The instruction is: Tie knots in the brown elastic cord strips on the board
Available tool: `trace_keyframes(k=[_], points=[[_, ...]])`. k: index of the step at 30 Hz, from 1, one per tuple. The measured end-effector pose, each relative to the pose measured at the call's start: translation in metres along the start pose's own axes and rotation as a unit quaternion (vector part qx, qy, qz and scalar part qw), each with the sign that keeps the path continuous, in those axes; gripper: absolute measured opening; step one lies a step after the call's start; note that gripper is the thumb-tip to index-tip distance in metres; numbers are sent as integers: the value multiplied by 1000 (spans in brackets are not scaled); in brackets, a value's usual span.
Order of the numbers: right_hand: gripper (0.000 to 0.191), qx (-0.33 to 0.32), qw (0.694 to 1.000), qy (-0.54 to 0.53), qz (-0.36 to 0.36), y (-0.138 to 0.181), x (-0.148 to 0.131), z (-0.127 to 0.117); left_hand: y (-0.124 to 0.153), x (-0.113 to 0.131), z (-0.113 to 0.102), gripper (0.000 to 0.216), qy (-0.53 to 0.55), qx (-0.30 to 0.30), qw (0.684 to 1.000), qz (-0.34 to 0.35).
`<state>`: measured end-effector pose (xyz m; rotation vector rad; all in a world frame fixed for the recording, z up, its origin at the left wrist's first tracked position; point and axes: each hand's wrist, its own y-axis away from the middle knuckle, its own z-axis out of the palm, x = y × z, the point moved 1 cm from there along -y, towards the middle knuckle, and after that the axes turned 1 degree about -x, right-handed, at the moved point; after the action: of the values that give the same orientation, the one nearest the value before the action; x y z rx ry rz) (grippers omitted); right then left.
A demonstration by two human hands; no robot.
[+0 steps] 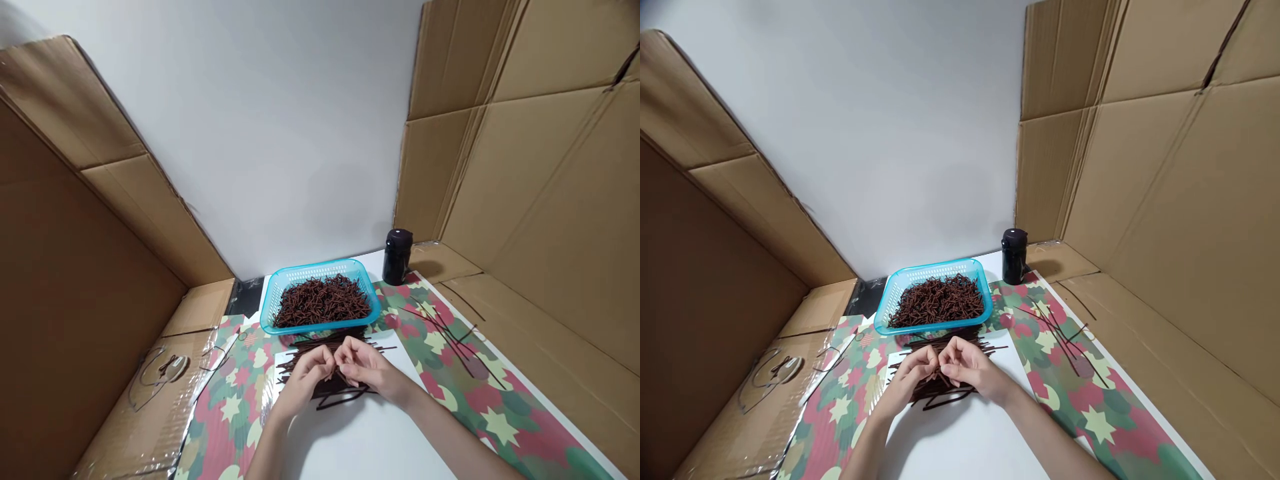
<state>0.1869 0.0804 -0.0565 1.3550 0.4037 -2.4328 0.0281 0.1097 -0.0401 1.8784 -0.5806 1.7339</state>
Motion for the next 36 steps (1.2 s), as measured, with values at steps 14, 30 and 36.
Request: trace_keyframes(k=[14,30,36], points=[[39,0,988,-146,42,2,3,0,-5,-3,8,24,153,3,988,5],[31,29,991,-129,-13,-2,3,-4,-5,-11,-2,16,76,84,990,83],[28,38,993,-107,-24,-3,1,-3,-7,-12,-1,19,70,137,983,99]])
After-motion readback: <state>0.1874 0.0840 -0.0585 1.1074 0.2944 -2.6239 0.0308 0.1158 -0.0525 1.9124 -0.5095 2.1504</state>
